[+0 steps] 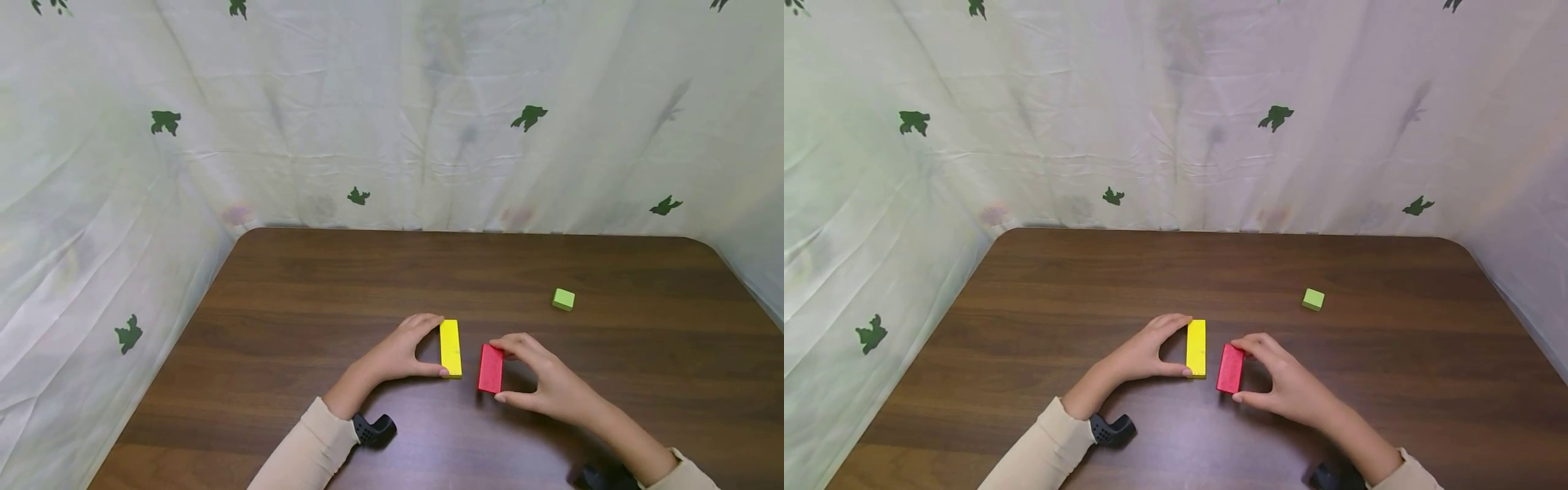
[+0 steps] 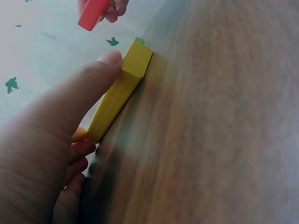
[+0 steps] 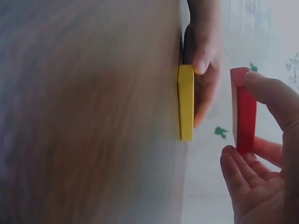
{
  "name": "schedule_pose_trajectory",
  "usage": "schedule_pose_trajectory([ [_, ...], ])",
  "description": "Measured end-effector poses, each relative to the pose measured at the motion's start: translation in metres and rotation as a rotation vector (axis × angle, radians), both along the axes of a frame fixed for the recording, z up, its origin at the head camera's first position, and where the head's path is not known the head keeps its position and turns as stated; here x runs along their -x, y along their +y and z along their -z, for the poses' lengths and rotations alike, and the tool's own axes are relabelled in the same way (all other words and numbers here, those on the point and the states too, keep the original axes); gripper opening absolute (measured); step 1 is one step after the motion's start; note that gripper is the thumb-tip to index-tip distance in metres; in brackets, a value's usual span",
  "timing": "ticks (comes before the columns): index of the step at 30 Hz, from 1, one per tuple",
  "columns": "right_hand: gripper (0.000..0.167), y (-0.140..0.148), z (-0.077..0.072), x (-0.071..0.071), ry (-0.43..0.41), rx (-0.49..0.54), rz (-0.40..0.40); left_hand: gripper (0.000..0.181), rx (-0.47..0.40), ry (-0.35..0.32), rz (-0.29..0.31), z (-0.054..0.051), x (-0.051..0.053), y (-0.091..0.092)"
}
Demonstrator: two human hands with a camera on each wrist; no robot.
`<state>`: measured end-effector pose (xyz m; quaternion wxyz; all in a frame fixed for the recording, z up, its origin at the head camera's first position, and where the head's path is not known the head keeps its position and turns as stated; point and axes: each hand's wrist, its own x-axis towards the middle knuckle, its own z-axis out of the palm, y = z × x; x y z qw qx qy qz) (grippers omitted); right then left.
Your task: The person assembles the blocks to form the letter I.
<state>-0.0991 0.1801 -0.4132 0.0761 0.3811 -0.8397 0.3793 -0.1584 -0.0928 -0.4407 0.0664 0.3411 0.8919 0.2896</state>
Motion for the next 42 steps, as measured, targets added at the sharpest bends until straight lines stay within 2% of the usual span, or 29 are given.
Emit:
schedule_pose_trajectory([
  [5,0.065,-0.006,0.005,-0.003,-0.04,-0.004,-0.022,0.086,-0.007,-0.003,0.004,0.0,-0.001,0.0],
  [20,0.065,-0.025,0.012,-0.01,-0.055,-0.018,-0.099,0.086,-0.009,-0.017,0.006,0.0,-0.001,0.0],
  [29,0.061,-0.034,0.017,-0.013,-0.08,-0.035,-0.148,0.086,-0.006,0.004,0.017,0.0,0.0,0.0],
  [42,0.06,-0.04,0.024,-0.017,-0.106,-0.075,-0.134,0.086,-0.013,0.01,0.014,0.001,0.0,-0.001],
])
